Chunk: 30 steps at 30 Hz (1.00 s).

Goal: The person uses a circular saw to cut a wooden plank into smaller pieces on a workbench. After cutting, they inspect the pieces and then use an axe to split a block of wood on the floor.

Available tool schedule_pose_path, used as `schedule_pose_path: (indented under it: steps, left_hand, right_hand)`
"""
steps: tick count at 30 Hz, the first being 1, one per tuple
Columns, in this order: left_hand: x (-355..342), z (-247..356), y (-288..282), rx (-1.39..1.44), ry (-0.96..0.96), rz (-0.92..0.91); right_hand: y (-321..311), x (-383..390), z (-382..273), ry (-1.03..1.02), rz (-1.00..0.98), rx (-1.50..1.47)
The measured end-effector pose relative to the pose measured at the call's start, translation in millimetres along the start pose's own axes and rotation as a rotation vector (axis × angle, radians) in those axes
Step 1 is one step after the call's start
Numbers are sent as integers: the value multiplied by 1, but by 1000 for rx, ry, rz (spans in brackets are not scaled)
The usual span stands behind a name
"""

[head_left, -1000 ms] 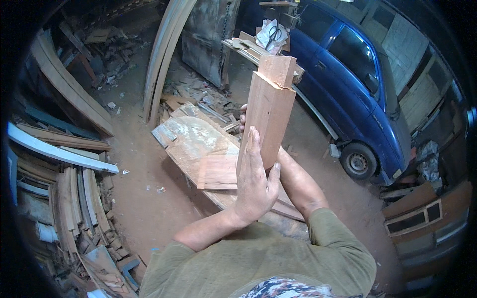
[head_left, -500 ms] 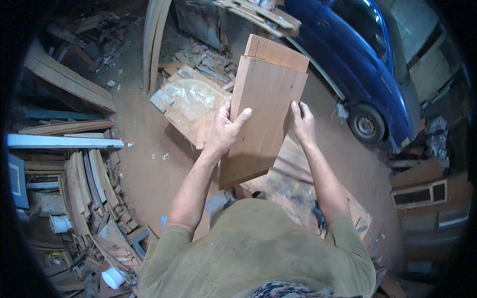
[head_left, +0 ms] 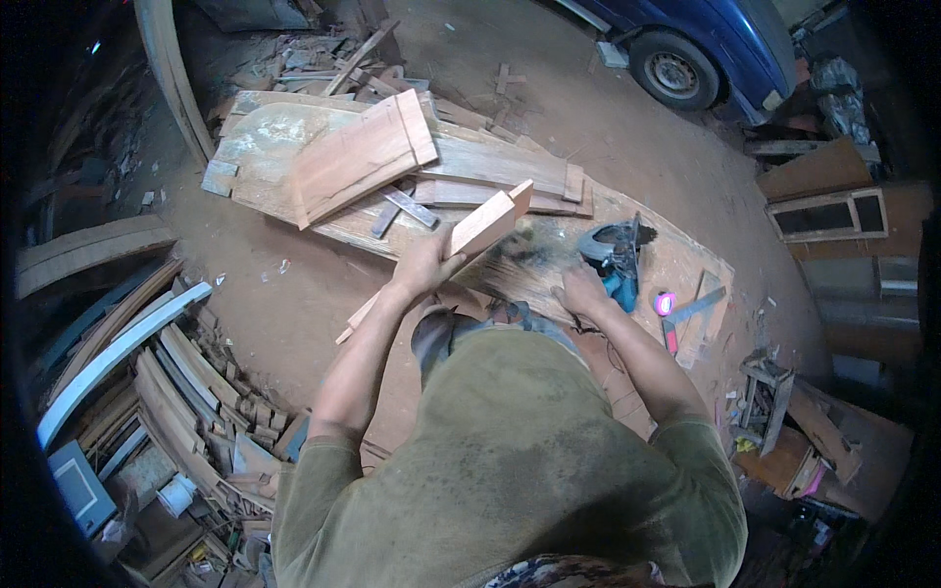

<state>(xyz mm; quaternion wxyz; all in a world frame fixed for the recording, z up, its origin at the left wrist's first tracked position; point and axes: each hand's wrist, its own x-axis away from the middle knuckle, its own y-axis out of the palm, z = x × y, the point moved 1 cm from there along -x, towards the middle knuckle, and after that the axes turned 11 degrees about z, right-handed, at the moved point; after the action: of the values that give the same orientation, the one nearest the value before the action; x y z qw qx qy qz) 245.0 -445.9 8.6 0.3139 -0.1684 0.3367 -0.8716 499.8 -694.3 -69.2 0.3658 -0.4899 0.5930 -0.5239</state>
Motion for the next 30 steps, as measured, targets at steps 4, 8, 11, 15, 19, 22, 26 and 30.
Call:
schedule_pose_path:
  steps: [4,8,11,15,19,22,26,30]
  left_hand:
    - [-15,-9,66,1,107,97]
    - [-47,0,104,-66,110,10]
    - [-48,6,101,-122,101,-1]
    - [-39,-10,109,-192,177,14]
    - [-39,4,122,-202,208,8]
    - [-49,32,125,-230,78,-66]
    - [-56,26,120,-161,151,62]
    - [-56,29,121,-108,120,75]
  right_hand:
    - [28,-24,16,153,-425,139]
    - [86,-24,85,231,-567,195]
    - [86,-25,94,253,-723,258]
    - [-8,-19,87,398,-519,44]
    - [-113,-3,119,648,-245,-158]
    - [-155,41,120,897,59,-641]
    - [-200,69,63,1128,359,-1159]
    - [-200,82,16,969,464,-1141]
